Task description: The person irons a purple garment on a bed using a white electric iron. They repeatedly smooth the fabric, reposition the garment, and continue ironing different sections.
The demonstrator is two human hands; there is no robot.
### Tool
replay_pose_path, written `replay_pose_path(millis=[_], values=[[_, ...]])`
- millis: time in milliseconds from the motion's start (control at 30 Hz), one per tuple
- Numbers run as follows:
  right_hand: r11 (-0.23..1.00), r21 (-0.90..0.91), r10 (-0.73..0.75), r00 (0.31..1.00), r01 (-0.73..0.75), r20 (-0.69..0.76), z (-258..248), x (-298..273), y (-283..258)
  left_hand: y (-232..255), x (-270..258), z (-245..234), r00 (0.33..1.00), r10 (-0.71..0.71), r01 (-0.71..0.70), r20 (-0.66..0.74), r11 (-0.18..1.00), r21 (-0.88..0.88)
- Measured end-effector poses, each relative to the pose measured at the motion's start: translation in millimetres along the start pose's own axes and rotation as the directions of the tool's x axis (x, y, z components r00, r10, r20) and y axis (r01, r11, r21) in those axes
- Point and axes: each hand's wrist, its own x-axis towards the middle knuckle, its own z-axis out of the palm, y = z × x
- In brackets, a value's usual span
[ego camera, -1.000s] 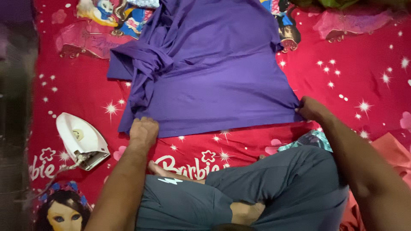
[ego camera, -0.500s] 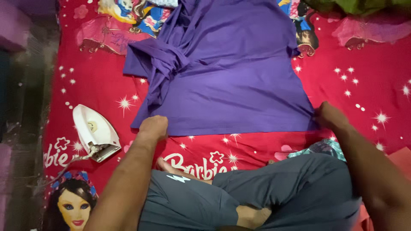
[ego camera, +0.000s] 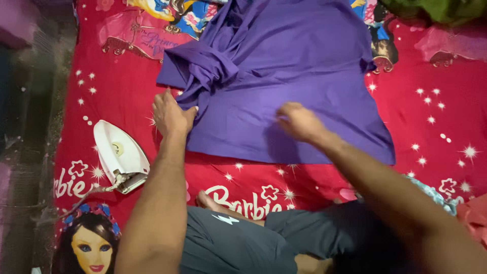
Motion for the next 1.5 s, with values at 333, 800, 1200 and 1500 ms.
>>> replay_pose_path(millis=[333, 800, 1200, 1500], values=[[0.990, 0.029, -0.127, 0.967, 0.136, -0.220, 127, 118, -129, -28, 17, 21, 0.900, -0.153, 0.140, 0.408, 0.988, 0.061], [0.955, -0.164, -0.273, 0.950, 0.248, -0.153, 156, 143, -162, -9, 23, -29, 0.772, -0.198, 0.300, 0.604, 0.951, -0.072], [0.936, -0.323, -0.077, 0.976, 0.142, 0.206, 143, 140, -198, -1, 8, -67, 0.698, -0.213, 0.174, 0.684, 0.977, 0.127], [0.951, -0.284, -0.051, 0.969, 0.121, 0.244, 147, 144, -218, -5, 2, -81, 0.714, -0.279, 0.253, 0.642, 0.958, 0.136]])
